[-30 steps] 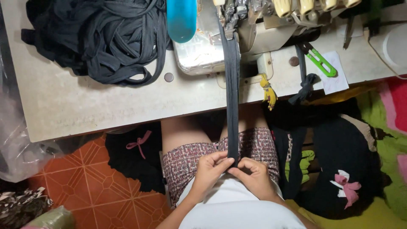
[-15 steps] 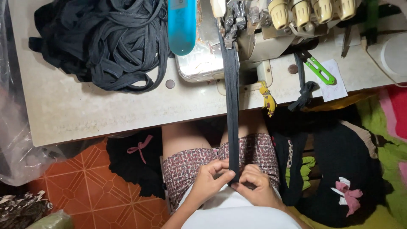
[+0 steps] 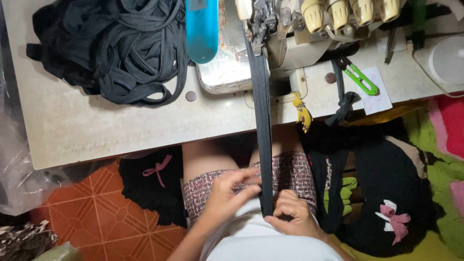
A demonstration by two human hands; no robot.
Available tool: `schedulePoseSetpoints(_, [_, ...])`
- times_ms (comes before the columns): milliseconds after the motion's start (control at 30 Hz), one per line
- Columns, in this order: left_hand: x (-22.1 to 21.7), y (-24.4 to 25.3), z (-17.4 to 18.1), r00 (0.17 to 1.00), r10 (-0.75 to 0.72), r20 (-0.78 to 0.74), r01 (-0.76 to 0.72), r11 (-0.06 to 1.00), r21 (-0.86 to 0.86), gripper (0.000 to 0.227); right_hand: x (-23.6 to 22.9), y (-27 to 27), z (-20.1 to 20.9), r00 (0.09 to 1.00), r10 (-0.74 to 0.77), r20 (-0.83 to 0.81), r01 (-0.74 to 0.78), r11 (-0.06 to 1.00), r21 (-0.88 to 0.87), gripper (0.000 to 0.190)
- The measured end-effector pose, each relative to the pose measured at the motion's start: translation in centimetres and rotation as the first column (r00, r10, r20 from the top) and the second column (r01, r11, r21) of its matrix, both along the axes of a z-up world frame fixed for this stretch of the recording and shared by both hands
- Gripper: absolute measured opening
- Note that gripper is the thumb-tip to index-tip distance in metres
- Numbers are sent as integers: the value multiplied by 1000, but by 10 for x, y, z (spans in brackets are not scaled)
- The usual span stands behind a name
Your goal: Sewing long black fabric strips using an industrial overlock machine
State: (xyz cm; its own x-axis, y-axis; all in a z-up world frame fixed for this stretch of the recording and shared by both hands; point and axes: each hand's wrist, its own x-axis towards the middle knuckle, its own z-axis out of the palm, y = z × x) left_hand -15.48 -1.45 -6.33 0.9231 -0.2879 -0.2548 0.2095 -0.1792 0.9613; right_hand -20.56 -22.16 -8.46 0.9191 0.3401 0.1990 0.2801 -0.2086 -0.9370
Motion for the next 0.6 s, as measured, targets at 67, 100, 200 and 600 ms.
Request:
schedulePoseSetpoints(67, [31, 18, 26, 860, -43, 509, -114, 955, 274, 37, -1, -4, 0, 1000, 24, -14, -23, 998, 60, 32])
schedulePoseSetpoints(100, [47, 21, 33, 853, -37, 521, -124, 955, 270, 37, -2, -6, 2, 1000, 30, 1, -30, 998, 58, 32])
schedulePoseSetpoints(200, [92, 26, 57, 547, -100, 831, -323, 890, 320, 29, -3, -10, 8, 991, 26, -128, -12, 994, 108, 31])
schedulePoseSetpoints(600, [156, 16, 66, 272, -569, 776, -451, 637, 625, 47, 27, -6, 28, 971, 17, -240, 23, 986, 164, 21])
